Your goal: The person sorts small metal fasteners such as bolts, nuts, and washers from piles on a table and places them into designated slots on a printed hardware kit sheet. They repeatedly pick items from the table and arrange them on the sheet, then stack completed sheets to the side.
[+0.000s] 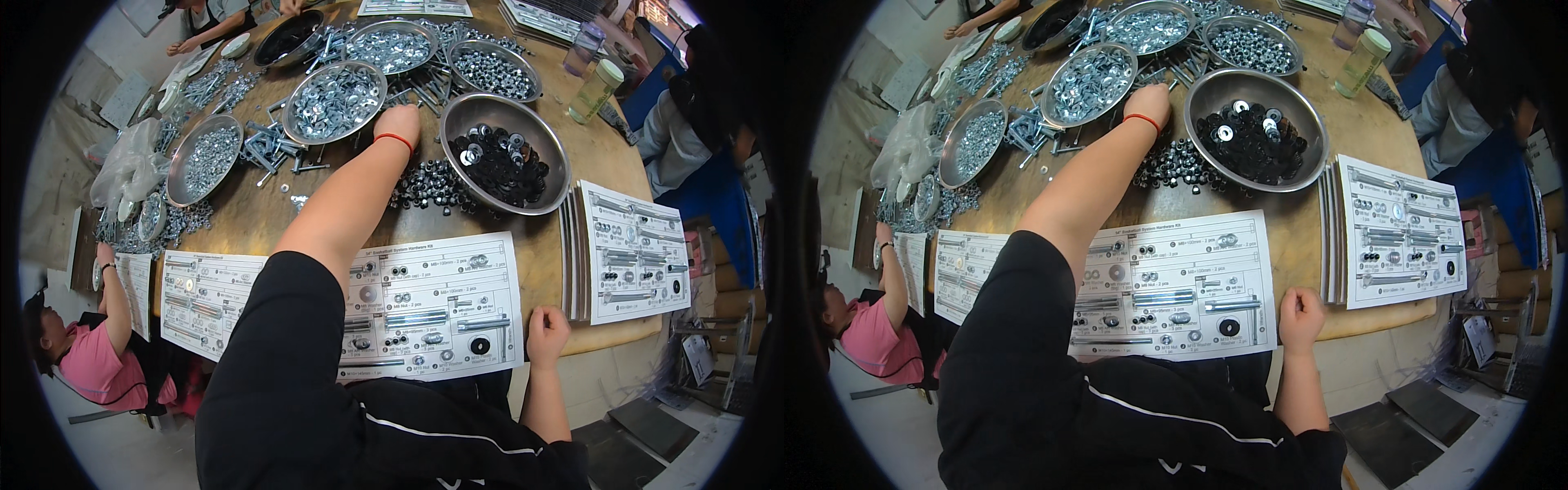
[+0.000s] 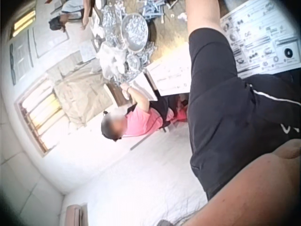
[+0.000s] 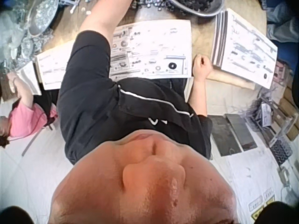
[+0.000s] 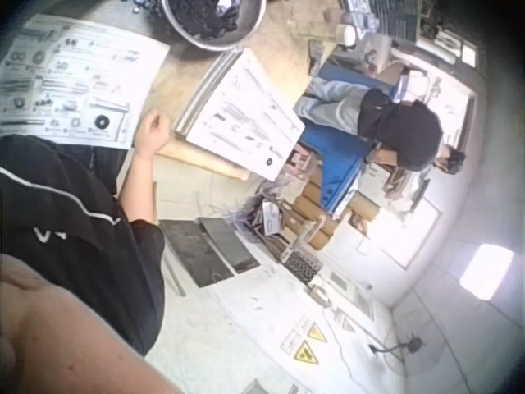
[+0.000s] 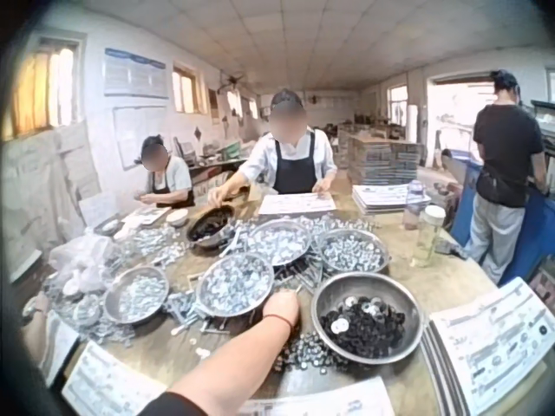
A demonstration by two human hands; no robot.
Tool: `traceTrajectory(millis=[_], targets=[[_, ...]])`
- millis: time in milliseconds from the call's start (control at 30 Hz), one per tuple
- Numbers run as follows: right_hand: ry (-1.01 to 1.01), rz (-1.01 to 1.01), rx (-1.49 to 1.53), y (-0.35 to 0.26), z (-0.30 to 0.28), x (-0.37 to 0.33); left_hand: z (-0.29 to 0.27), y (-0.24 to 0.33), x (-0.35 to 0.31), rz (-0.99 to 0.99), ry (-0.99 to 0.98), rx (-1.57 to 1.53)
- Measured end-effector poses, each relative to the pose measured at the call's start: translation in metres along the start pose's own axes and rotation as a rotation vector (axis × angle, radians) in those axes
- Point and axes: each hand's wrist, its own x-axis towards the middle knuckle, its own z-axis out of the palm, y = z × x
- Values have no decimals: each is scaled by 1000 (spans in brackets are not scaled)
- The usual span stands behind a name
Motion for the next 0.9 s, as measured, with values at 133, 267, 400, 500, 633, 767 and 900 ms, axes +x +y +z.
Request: traceTrajectory(millis=[133, 267, 400, 500, 633, 767, 900], targets=[[-29, 17, -8, 2, -1, -1, -11, 0, -21, -48, -56, -6], [-18, -1, -22, 5, 0, 1, -18, -7, -39, -74, -56, 3], [12, -91, -19, -5, 1, 1, -18, -12, -51, -152, -54, -12], [-1, -136, 1, -2, 1, -4, -21, -9, -55, -182, -9, -44], [-85, -121, -5, 6, 5, -14, -11, -16, -53, -181, 19, -24], [-103, 1, 58, -3, 5, -27, -9, -16, -49, -222, -49, -11], [-93, 45, 48, 1, 1, -47, -20, -12, -53, -255, -67, -29]])
